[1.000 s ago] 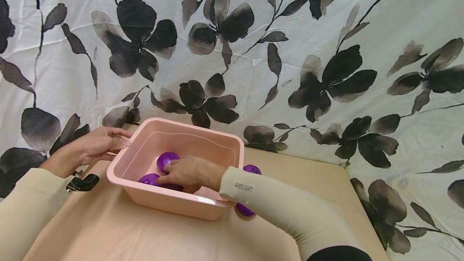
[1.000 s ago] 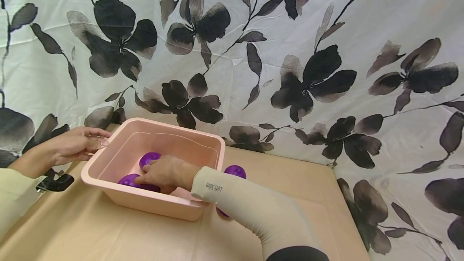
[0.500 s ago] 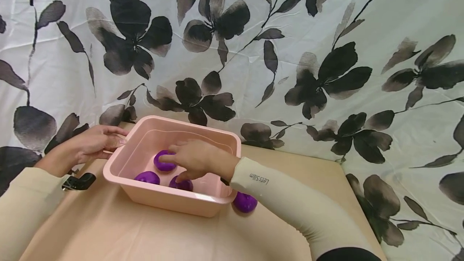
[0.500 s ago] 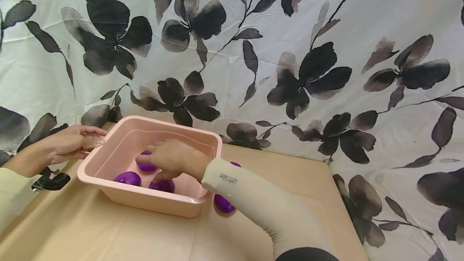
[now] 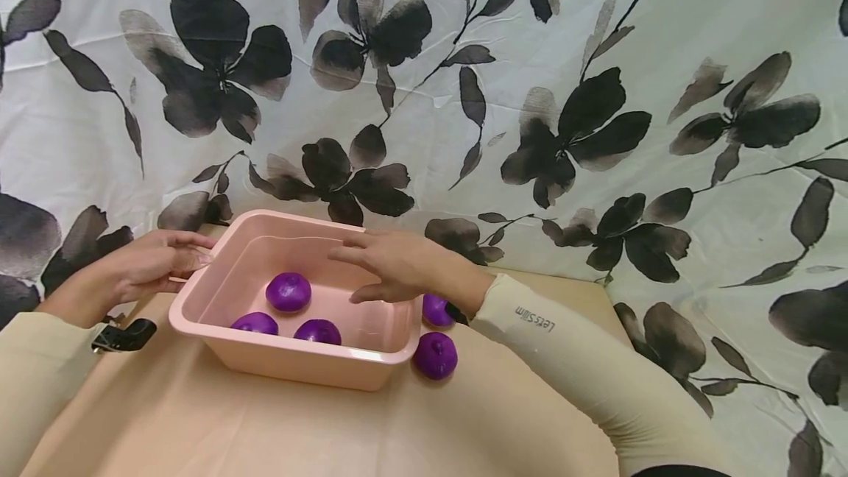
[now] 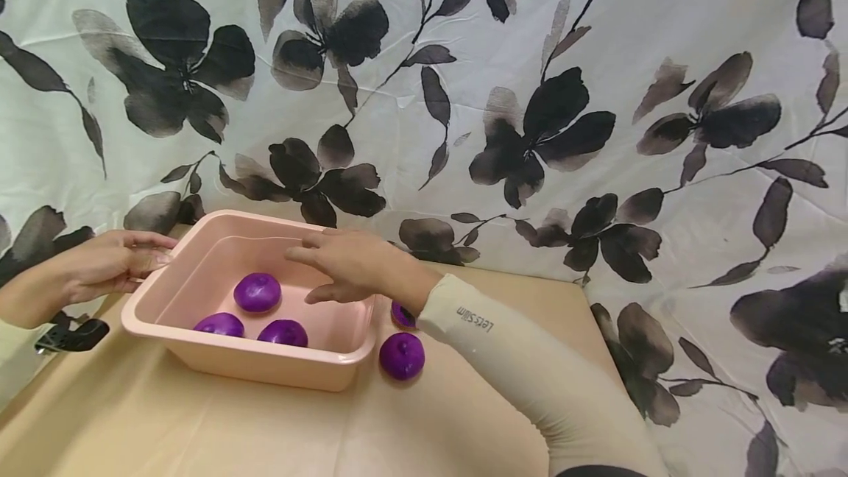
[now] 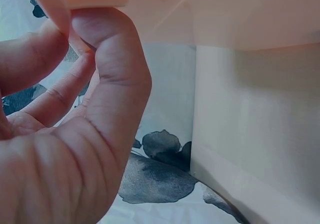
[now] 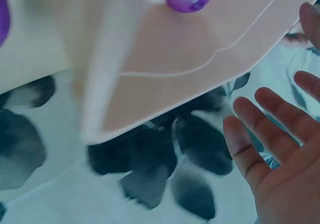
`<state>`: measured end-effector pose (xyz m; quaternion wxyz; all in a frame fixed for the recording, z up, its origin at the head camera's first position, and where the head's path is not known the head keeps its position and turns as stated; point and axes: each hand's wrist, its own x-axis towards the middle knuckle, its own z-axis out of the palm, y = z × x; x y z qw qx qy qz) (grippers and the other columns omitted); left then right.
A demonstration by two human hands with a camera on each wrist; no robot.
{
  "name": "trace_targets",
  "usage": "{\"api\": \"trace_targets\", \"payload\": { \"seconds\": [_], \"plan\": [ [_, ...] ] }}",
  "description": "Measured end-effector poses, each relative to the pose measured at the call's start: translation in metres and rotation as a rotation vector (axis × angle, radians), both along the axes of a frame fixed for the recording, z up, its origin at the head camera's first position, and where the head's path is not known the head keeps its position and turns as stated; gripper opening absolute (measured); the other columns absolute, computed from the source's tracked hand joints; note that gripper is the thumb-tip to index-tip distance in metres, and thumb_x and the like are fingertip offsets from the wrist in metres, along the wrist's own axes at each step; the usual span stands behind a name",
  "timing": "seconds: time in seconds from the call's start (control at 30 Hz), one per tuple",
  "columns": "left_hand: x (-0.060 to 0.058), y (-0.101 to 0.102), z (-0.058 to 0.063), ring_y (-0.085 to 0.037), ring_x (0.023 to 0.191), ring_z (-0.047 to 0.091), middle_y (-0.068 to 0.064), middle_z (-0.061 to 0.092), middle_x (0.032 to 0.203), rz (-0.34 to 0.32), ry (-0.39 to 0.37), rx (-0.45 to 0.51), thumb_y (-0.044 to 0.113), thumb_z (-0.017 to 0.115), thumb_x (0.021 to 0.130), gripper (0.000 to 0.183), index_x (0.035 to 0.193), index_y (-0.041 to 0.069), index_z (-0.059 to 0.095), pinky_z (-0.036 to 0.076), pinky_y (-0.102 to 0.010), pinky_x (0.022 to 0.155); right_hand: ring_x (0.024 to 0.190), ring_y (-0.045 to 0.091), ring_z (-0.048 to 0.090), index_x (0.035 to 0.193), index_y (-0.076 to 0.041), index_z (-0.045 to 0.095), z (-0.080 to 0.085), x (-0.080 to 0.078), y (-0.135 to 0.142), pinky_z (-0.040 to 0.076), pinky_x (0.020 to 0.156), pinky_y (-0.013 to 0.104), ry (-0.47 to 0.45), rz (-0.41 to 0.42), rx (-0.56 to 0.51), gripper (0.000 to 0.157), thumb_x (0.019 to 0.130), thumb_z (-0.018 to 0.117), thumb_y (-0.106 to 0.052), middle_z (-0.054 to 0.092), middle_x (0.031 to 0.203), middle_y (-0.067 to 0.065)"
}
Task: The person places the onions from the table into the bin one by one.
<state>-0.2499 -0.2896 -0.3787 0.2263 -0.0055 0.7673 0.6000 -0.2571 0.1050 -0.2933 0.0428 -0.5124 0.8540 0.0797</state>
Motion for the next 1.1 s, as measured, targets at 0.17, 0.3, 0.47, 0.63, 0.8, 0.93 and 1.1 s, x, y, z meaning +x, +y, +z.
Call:
{"api": "trace_targets", "payload": {
  "seconds": [0.17, 0.3, 0.47, 0.63, 0.8, 0.93, 1.1],
  "plan": [
    [0.000, -0.005, -0.003, -0.008, 0.090, 0.071, 0.014, 0.070, 0.100, 0.000, 0.003, -0.002, 0.012, 0.057, 0.106, 0.022, 0.125, 0.022, 0.057, 0.062, -0.031, 0.081, 0.145, 0.029, 0.052, 0.161, -0.023, 0.040, -0.004, -0.001, 0.033, 0.048, 0.116, 0.047, -0.002, -0.069, -0.057, 0.077, 0.097, 0.068, -0.055, 0.047, 0.162, 0.007],
    [0.000, -0.007, -0.005, -0.008, 0.091, 0.071, 0.013, 0.071, 0.100, 0.007, 0.000, 0.003, 0.012, 0.058, 0.105, 0.021, 0.115, 0.030, 0.060, 0.062, -0.031, 0.081, 0.140, 0.028, 0.056, 0.159, -0.021, 0.043, -0.014, 0.002, 0.063, 0.048, 0.115, 0.049, -0.006, -0.136, -0.108, 0.076, 0.096, 0.071, -0.053, 0.052, 0.158, 0.007],
    [0.001, -0.009, -0.007, -0.008, 0.090, 0.072, 0.013, 0.071, 0.100, 0.008, 0.003, 0.005, 0.011, 0.058, 0.105, 0.021, 0.120, 0.025, 0.058, 0.062, -0.031, 0.081, 0.133, 0.030, 0.060, 0.156, -0.022, 0.047, -0.036, 0.007, 0.099, 0.051, 0.110, 0.053, -0.026, -0.249, -0.190, 0.075, 0.093, 0.075, -0.051, 0.057, 0.152, 0.005],
    [0.003, -0.009, -0.007, -0.008, 0.090, 0.072, 0.013, 0.071, 0.099, 0.017, 0.003, 0.011, 0.008, 0.057, 0.105, 0.023, 0.119, 0.027, 0.058, 0.063, -0.031, 0.080, 0.136, 0.032, 0.060, 0.150, -0.015, 0.054, -0.070, 0.017, 0.124, 0.050, 0.112, 0.055, -0.057, -0.360, -0.292, 0.071, 0.090, 0.079, -0.044, 0.061, 0.147, 0.008],
    [0.004, -0.007, -0.008, -0.007, 0.090, 0.072, 0.013, 0.071, 0.099, 0.014, 0.011, 0.040, 0.006, 0.057, 0.104, 0.024, 0.117, 0.026, 0.058, 0.062, -0.031, 0.080, 0.132, 0.035, 0.061, 0.145, -0.009, 0.057, -0.114, 0.034, 0.140, 0.049, 0.111, 0.056, -0.125, -0.499, -0.381, 0.071, 0.087, 0.083, -0.043, 0.064, 0.142, 0.013],
    [0.004, -0.003, -0.007, -0.007, 0.090, 0.072, 0.013, 0.071, 0.099, 0.017, 0.018, 0.050, 0.006, 0.057, 0.104, 0.023, 0.118, 0.025, 0.057, 0.062, -0.031, 0.080, 0.134, 0.036, 0.059, 0.144, -0.010, 0.058, -0.148, 0.049, 0.146, 0.048, 0.113, 0.056, -0.181, -0.617, -0.445, 0.073, 0.086, 0.083, -0.046, 0.063, 0.143, 0.014],
    [0.003, -0.001, -0.008, -0.007, 0.089, 0.072, 0.013, 0.070, 0.099, 0.006, 0.031, 0.067, 0.005, 0.055, 0.105, 0.024, 0.118, 0.025, 0.058, 0.062, -0.030, 0.079, 0.131, 0.036, 0.061, 0.143, -0.009, 0.059, -0.177, 0.061, 0.142, 0.050, 0.110, 0.055, -0.187, -0.685, -0.487, 0.074, 0.084, 0.085, -0.046, 0.063, 0.142, 0.015]
  ]
}}
